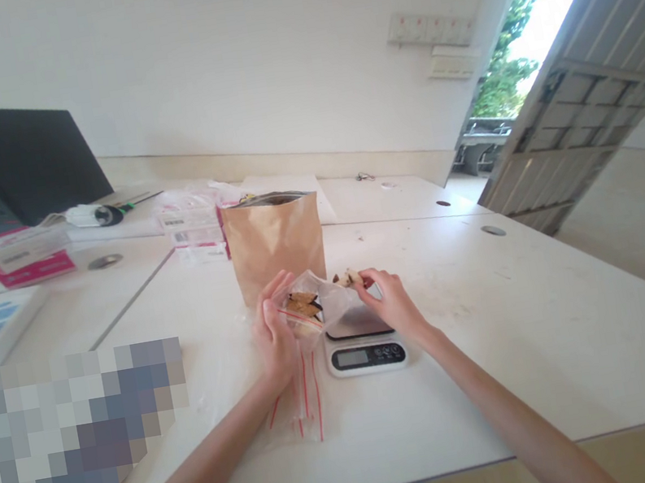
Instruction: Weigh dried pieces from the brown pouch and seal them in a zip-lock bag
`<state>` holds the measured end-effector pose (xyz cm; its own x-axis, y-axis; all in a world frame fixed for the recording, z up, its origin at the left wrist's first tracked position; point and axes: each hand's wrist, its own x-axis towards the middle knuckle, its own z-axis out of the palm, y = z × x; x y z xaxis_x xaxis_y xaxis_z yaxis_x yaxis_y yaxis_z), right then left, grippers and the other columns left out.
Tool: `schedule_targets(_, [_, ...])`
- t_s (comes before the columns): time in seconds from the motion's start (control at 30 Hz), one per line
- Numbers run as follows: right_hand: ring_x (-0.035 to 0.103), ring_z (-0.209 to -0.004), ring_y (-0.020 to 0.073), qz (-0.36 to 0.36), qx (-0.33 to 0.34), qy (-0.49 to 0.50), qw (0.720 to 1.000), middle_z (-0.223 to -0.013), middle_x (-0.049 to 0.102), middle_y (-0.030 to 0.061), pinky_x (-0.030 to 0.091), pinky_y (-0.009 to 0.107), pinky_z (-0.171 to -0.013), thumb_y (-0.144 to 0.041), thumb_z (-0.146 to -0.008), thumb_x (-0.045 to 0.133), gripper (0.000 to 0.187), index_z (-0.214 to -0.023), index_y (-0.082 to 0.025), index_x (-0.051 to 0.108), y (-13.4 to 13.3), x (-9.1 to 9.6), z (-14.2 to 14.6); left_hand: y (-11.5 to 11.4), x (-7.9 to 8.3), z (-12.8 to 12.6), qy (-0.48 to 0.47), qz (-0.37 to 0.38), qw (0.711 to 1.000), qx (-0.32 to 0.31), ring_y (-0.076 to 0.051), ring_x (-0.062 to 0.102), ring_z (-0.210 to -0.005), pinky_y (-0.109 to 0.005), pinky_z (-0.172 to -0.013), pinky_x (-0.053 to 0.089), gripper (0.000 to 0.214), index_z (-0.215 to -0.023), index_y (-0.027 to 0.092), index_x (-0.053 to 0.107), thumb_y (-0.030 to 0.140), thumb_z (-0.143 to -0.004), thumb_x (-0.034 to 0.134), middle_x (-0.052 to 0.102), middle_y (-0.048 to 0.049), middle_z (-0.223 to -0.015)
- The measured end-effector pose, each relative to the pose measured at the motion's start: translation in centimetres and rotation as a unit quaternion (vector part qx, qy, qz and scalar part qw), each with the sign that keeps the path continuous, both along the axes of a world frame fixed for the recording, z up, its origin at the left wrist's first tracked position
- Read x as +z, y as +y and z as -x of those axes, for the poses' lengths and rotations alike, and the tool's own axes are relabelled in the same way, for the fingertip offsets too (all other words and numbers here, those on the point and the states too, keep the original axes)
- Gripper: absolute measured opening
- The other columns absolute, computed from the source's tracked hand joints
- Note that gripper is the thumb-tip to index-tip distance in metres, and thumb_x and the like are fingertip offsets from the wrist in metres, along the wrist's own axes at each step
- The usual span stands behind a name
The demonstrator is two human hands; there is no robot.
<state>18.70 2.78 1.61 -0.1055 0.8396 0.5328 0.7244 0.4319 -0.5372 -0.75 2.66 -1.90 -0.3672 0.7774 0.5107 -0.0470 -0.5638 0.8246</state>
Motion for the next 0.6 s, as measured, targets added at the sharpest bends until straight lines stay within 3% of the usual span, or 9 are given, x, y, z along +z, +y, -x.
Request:
schedule_targets(0.13, [0.055, -0.068, 0.0149, -0.092, -0.048, 0.228, 0.968, -0.077, 0.060, 0.0003, 0.043, 0.028, -0.065, -0.039, -0.092, 0.048, 0.029, -0.113, -0.020, 0.050, -1.5, 2.5, 1.3, -0.3, 0.3, -0.1, -0.029, 0.017, 0.999, -0.028, -0.022, 0.063, -0.111, -0.039, -0.096, 0.049, 0.050, -0.118, 0.018, 0.060, 0.050, -0.095, 0.031, 0.067, -0.0121, -0.118])
schedule_targets(0.23, [0.054, -0.066, 0.0135, -0.137, -0.036, 0.313, 0.939, -0.071, 0.054, -0.0026, 0.041, 0.025, -0.060, -0.040, -0.093, 0.047, 0.025, -0.111, -0.022, 0.044, -2.6, 4.0, 3.2, -0.5, 0.5, -0.2, -0.039, 0.014, 0.999, -0.035, -0.023, 0.063, -0.111, -0.039, -0.097, 0.049, 0.049, -0.117, 0.017, 0.060, 0.051, -0.095, 0.031, 0.067, -0.0121, -0.118])
schedule_targets(0.3, [0.055, -0.069, 0.0137, -0.104, 0.016, 0.251, 0.962, -0.075, 0.057, -0.0010, 0.042, 0.027, -0.064, -0.039, -0.093, 0.047, 0.020, -0.104, -0.023, 0.048, -3.0, 4.5, 4.3, -0.6, 0.7, -0.2, -0.043, 0.013, 0.998, -0.036, -0.023, 0.063, -0.110, -0.039, -0.096, 0.049, 0.049, -0.117, 0.017, 0.060, 0.051, -0.094, 0.032, 0.067, -0.0120, -0.118])
schedule_targets(0.37, [0.057, -0.074, 0.0150, -0.062, 0.061, 0.128, 0.988, -0.083, 0.062, 0.0018, 0.042, 0.031, -0.074, -0.037, -0.093, 0.047, 0.018, -0.100, -0.022, 0.056, -3.3, 4.8, 4.9, -0.8, 1.0, -0.2, -0.044, 0.020, 0.998, -0.031, -0.023, 0.064, -0.108, -0.039, -0.094, 0.050, 0.050, -0.117, 0.018, 0.060, 0.052, -0.094, 0.032, 0.067, -0.0120, -0.118])
schedule_targets(0.43, [0.058, -0.081, 0.0168, -0.054, 0.063, 0.050, 0.995, -0.093, 0.065, 0.0043, 0.041, 0.035, -0.083, -0.036, -0.095, 0.044, 0.022, -0.102, -0.022, 0.059, -3.6, 4.6, 4.9, -0.9, 1.3, -0.2, -0.053, 0.030, 0.998, -0.028, -0.023, 0.065, -0.107, -0.039, -0.093, 0.050, 0.050, -0.116, 0.018, 0.061, 0.053, -0.094, 0.032, 0.067, -0.0120, -0.117])
schedule_targets(0.6, [0.056, -0.092, 0.0192, -0.030, 0.011, 0.109, 0.994, -0.104, 0.061, 0.0088, 0.043, 0.038, -0.088, -0.039, -0.097, 0.037, 0.028, -0.105, -0.020, 0.056, -5.2, 2.8, 3.8, -0.9, 2.0, 0.0, -0.089, 0.040, 0.995, -0.022, -0.023, 0.066, -0.102, -0.039, -0.088, 0.052, 0.052, -0.117, 0.017, 0.061, 0.054, -0.092, 0.035, 0.069, -0.0131, -0.113])
